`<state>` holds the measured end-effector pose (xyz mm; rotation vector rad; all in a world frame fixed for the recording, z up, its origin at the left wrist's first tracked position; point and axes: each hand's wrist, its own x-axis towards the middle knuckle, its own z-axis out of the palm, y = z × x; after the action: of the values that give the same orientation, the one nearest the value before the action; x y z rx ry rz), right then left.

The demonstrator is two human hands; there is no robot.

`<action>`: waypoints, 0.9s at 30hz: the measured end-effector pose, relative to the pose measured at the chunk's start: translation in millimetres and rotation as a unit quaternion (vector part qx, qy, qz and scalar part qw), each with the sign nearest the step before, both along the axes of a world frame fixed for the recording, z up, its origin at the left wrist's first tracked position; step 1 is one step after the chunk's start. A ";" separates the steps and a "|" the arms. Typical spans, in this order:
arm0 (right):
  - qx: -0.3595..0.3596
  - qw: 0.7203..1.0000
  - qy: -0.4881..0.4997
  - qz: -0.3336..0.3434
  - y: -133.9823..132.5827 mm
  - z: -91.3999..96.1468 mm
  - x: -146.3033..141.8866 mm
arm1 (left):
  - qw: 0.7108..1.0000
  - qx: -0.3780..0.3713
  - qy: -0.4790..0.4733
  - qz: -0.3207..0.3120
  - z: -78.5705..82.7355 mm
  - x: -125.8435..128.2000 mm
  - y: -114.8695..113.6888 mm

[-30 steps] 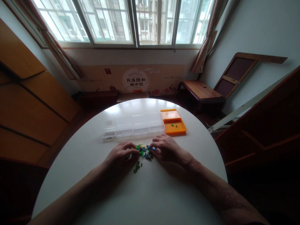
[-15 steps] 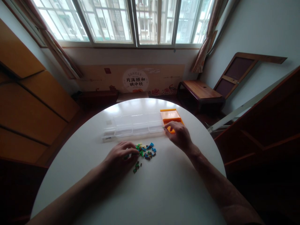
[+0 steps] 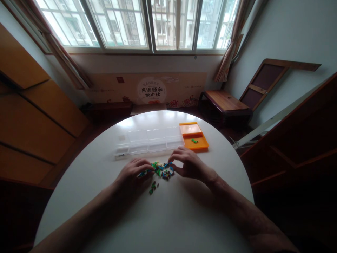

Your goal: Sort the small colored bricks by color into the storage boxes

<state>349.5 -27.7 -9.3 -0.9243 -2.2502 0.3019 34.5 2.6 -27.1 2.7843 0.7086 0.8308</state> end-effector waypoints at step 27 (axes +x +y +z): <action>-0.070 0.997 -0.022 0.037 -0.6 -21.1 -12.4 | 1.000 0.007 0.002 -0.006 1.1 0.9 0.5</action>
<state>337.1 -28.3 -30.3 -0.9286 -2.3315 0.4832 35.4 3.1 -26.0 2.7996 0.6876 0.8319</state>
